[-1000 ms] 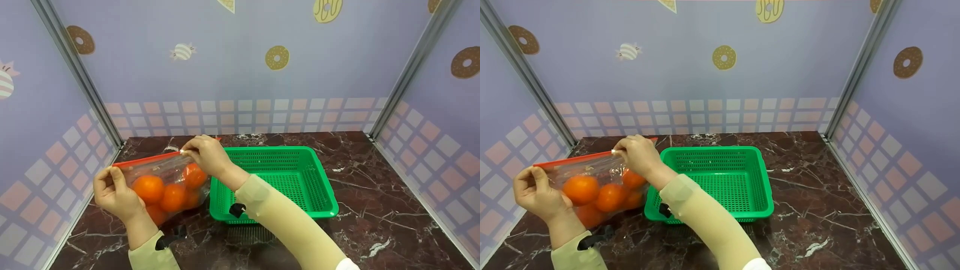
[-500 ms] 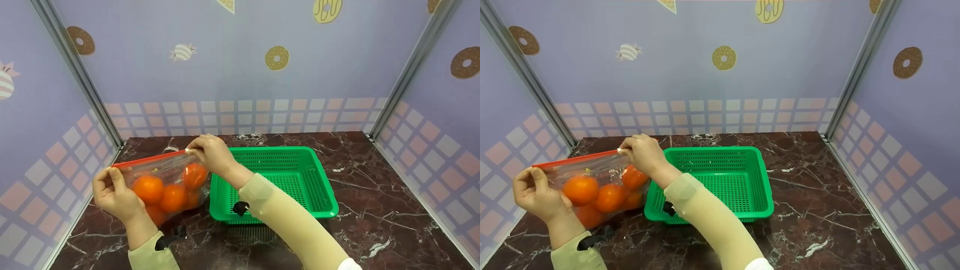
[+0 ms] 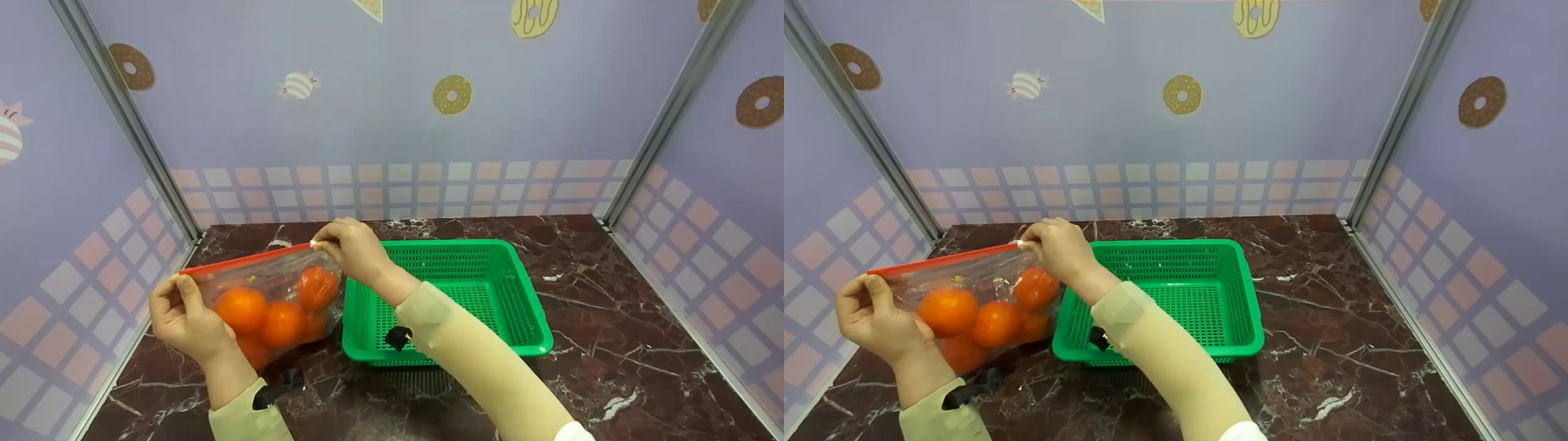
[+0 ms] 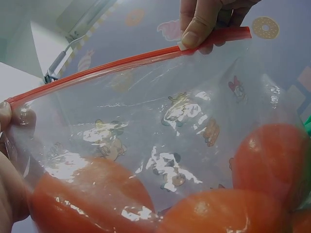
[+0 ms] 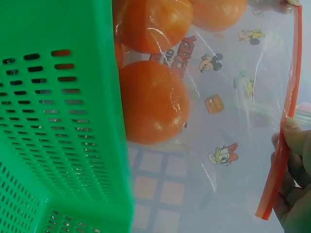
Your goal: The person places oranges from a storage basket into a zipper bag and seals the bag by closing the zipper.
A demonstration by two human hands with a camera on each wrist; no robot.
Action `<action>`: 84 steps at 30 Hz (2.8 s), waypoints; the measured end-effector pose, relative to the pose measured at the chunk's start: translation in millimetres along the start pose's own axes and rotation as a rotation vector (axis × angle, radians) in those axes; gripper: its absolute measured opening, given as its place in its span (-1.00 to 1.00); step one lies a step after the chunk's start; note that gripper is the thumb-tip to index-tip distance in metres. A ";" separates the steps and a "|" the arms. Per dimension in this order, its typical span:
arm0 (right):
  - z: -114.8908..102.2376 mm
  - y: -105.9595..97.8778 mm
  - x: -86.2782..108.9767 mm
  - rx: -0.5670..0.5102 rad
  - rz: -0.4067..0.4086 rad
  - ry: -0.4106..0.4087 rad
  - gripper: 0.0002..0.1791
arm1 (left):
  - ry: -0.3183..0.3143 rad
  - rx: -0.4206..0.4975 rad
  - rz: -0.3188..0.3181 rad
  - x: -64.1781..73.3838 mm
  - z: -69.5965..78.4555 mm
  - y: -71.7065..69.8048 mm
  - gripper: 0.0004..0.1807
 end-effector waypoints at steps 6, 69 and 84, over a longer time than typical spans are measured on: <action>4.0 -3.0 0.5 -0.012 0.006 0.013 -0.81 | -0.001 -0.013 0.010 -0.6 0.6 -1.0 -0.90; 40.0 -24.6 7.7 -0.024 0.030 0.088 -0.79 | 0.016 -0.045 0.076 -5.3 2.1 -7.0 -0.88; 40.9 -26.3 9.3 -0.034 0.030 0.129 -0.81 | 0.016 -0.072 0.109 -8.6 1.9 -10.5 -0.87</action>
Point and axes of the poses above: each hand's wrist, its own x-axis away from the middle knuckle, its own y-axis out of the palm, z = x × y, the point moved 3 cm from there along -x, towards the middle knuckle, and after that the axes turned 7 degrees about -x, right-handed, at the moved point
